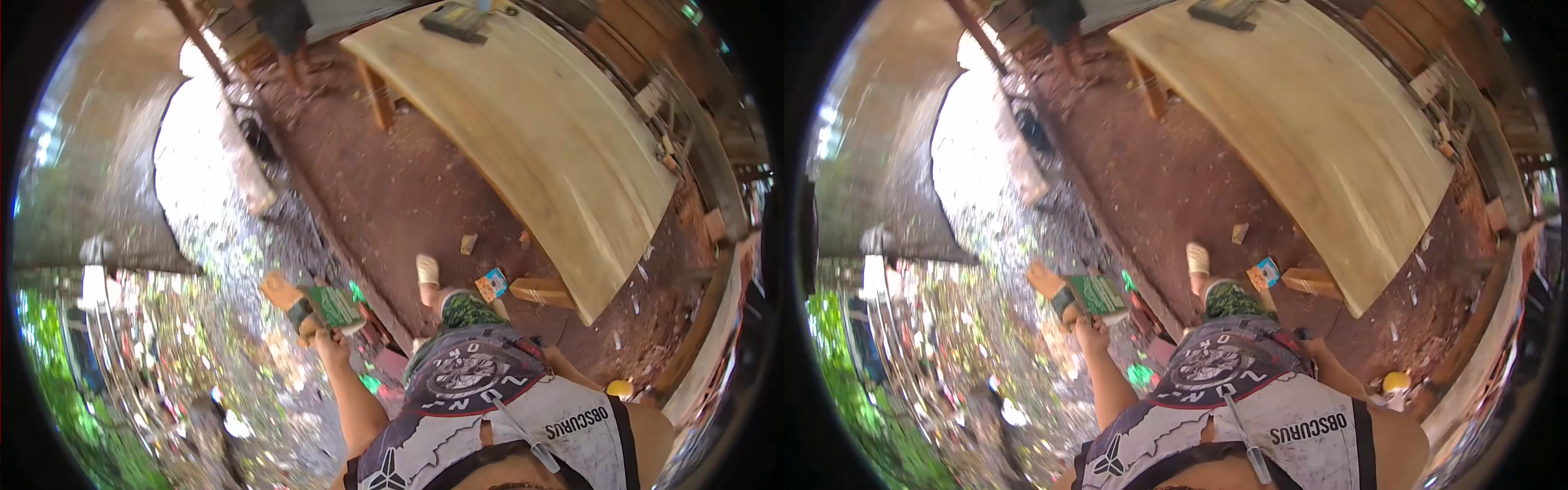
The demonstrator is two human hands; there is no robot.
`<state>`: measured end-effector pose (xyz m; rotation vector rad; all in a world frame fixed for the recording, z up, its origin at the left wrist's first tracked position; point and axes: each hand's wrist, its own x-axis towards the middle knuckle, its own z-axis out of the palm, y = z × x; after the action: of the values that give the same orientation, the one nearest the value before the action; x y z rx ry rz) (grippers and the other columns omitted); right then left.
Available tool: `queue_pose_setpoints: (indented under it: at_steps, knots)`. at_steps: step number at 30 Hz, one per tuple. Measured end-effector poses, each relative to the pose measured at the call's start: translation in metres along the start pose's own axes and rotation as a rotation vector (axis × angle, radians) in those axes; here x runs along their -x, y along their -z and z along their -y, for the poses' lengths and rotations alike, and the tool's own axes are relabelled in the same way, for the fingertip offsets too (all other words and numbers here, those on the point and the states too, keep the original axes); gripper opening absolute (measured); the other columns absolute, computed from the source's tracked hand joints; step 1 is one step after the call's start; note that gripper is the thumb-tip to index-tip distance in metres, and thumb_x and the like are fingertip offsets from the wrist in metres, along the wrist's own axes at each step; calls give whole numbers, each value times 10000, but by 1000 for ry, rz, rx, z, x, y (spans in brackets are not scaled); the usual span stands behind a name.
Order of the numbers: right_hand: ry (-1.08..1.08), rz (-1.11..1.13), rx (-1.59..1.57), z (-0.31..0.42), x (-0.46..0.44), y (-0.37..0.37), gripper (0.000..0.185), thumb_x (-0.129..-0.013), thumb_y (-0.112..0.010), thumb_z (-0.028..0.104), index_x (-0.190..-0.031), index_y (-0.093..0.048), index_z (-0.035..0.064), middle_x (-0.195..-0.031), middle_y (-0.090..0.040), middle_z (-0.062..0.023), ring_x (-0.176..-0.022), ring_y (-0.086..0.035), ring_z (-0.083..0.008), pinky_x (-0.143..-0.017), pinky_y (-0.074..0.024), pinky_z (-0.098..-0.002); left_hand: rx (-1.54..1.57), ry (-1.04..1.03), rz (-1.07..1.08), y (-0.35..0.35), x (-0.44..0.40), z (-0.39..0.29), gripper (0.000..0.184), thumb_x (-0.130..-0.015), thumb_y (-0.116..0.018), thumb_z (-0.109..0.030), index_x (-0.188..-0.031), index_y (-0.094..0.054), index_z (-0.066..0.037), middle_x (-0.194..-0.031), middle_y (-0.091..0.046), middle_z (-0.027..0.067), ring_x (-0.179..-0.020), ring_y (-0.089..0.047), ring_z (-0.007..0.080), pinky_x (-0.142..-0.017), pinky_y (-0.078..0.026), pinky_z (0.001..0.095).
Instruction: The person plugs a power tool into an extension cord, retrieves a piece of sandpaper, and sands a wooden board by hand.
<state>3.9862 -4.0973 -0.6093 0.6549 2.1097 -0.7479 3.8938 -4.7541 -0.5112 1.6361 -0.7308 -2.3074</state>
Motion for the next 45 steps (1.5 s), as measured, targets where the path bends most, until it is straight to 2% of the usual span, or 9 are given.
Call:
queue_pose_setpoints:
  at_steps: [4,8,10,12,15,28,34,40,45]
  knots:
    - [-235,-78,-70,135,2,-5,565,-722,-790,420,-972,-708,-80,-858,-710,-204,-802,-700,-267,-670,-520,-423,11,51,23,-42,-96,-35,113,-925,-458,-230,-895,-517,-139,-681,-493,17,-479,-377,100,-379,-268,233]
    - [-182,-48,-2,232,-50,-3,503,-732,-789,372,-953,-705,-72,-825,-708,-173,-738,-695,-234,-628,-518,-390,-69,34,-42,-105,-132,-80,116,-956,-441,-184,-870,-516,-160,-713,-462,-10,-517,-361,101,-417,-244,252]
    - [-202,-11,-242,291,-68,17,388,-755,-771,296,-958,-720,-32,-822,-711,-150,-728,-687,-211,-633,-514,-351,-2,-84,132,-126,-149,-101,71,-917,-510,-128,-878,-522,-186,-687,-475,-26,-524,-397,94,-415,-224,243]
    - [-107,119,-344,355,-63,37,307,-784,-751,239,-955,-726,-15,-814,-705,-117,-724,-671,-195,-636,-506,-342,57,-51,-113,-157,-171,-124,56,-904,-534,-154,-880,-491,-181,-702,-468,-7,-530,-411,119,-417,-258,254]
    - [-52,-50,-486,433,-74,56,215,-752,-761,185,-804,-700,-14,-712,-650,-67,-616,-607,-168,-571,-470,-340,79,-20,-93,-196,-217,-164,61,-894,-528,-159,-886,-469,-144,-717,-464,27,-536,-419,130,-422,-298,258]
    - [-296,-86,-139,596,-113,72,202,-726,-767,121,-882,-663,44,-733,-635,-47,-563,-594,-177,-513,-467,-350,103,-91,-247,-287,-561,-323,146,-872,-486,-35,-979,-492,-134,-732,-507,41,-511,-432,126,-425,-342,249]
    - [-307,-30,24,672,-114,89,270,-697,-775,70,-898,-595,87,-704,-599,-4,-548,-572,-133,-486,-465,-305,14,-169,-227,-310,-692,-386,71,-922,-453,-113,-974,-495,-90,-722,-515,53,-538,-438,122,-464,-356,263]
    - [-454,-135,-194,698,-120,92,213,-737,-768,37,-865,-602,74,-661,-604,-23,-486,-556,-133,-451,-445,-284,1,-122,-288,-315,-715,-394,113,-954,-456,-141,-939,-529,-56,-752,-536,53,-571,-439,121,-498,-343,265]
    - [-470,-78,-156,722,-128,83,190,-755,-748,38,-848,-591,92,-685,-605,-26,-505,-550,-126,-468,-440,-288,204,-24,-255,-336,-644,-379,405,-990,-434,-360,-1070,-495,32,-912,-582,130,-710,-502,195,-658,-418,355]
